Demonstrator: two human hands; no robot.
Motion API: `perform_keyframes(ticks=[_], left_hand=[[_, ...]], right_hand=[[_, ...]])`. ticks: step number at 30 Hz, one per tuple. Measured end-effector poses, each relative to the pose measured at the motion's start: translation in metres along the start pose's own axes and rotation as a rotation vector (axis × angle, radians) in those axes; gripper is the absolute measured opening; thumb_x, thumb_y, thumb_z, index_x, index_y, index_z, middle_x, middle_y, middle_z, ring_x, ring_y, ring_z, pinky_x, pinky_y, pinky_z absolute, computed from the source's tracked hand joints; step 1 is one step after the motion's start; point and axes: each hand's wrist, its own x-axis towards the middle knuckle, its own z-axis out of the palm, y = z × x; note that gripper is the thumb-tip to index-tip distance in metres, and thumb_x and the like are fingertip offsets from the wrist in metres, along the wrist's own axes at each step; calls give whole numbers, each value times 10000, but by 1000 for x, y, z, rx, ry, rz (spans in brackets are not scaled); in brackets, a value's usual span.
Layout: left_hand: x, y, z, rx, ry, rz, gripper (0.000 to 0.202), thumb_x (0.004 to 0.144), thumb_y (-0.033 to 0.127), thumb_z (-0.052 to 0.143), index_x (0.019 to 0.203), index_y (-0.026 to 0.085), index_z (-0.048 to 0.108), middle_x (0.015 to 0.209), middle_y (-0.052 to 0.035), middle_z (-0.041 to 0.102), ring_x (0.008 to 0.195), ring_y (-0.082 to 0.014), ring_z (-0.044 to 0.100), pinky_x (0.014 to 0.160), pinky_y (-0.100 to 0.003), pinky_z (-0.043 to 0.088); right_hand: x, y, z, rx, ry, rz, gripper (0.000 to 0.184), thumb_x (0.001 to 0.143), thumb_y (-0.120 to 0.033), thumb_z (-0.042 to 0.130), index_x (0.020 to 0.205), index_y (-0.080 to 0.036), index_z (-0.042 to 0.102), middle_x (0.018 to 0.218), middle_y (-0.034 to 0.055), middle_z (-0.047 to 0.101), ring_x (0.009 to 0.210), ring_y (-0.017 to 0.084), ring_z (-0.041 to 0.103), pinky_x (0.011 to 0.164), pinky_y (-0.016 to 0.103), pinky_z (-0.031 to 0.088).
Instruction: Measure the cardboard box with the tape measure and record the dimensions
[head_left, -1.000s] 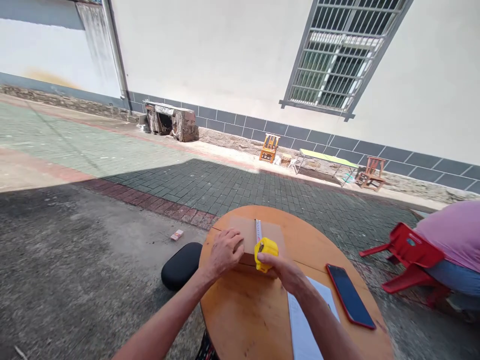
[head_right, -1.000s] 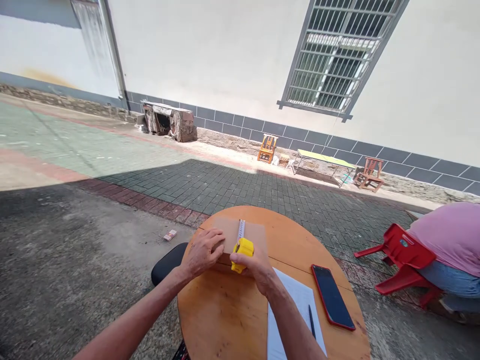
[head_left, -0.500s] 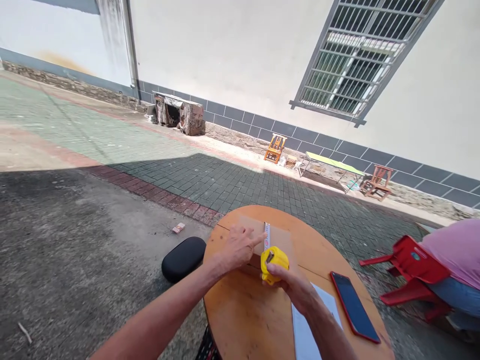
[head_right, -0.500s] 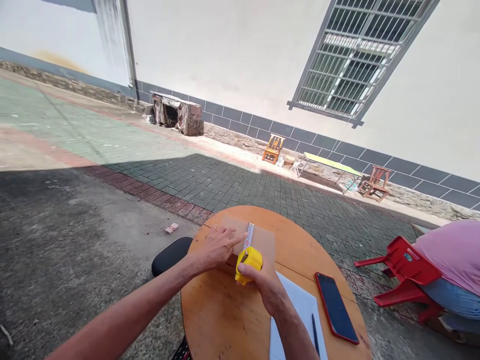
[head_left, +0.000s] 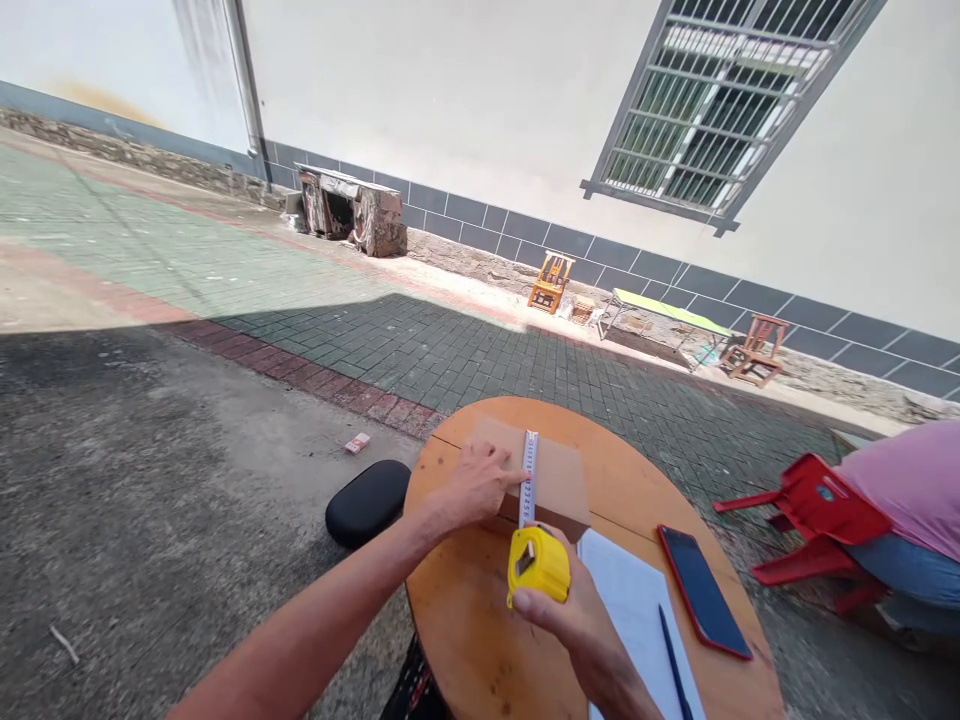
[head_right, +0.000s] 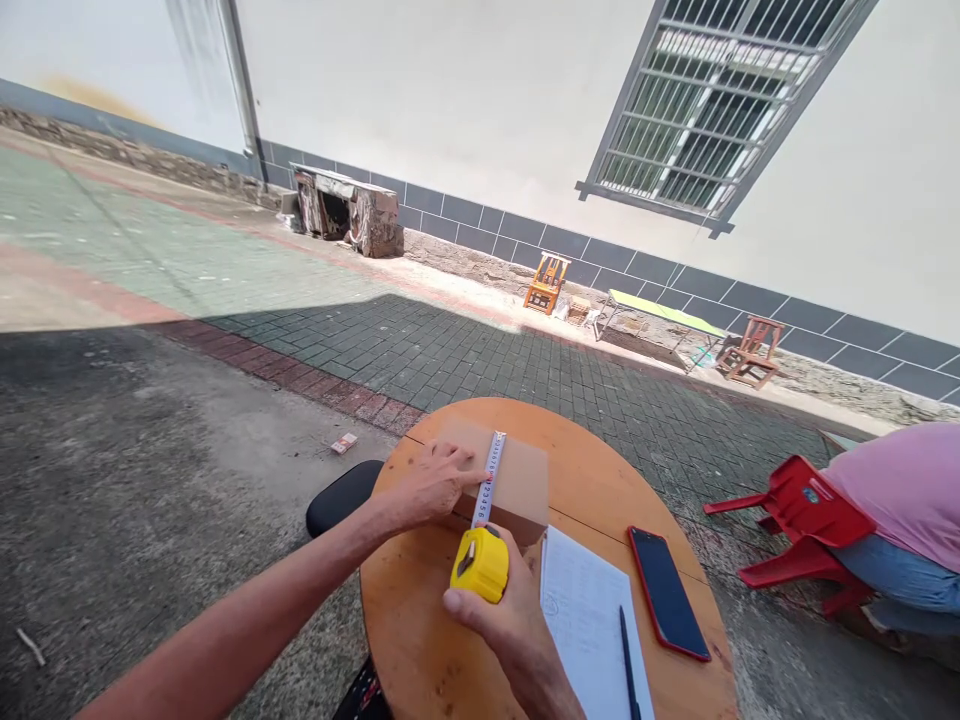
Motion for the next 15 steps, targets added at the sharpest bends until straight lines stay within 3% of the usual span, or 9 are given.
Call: perform_keyframes(ticks=[9,15], left_hand=[[-1,3,0,-88,23,-26,557,794,80,507,1239,385,644,1205,-117,585,1098,-362,505,966,-571,349],[2,1,0,-285,215,-108,619,799,39,462,1344,317,557,1334,-94,561,1194,-295,510,1062,-516,353]], right_hand=[[3,-3,1,-21,5,-7,749,490,-515,886,1109,-212,591,863,16,596,782,199,514,673,293,425],[2,-7,0,-23,1,-47,758,526,-493,868,1159,-220,551,877,10,587,760,181,495,660,284,415]])
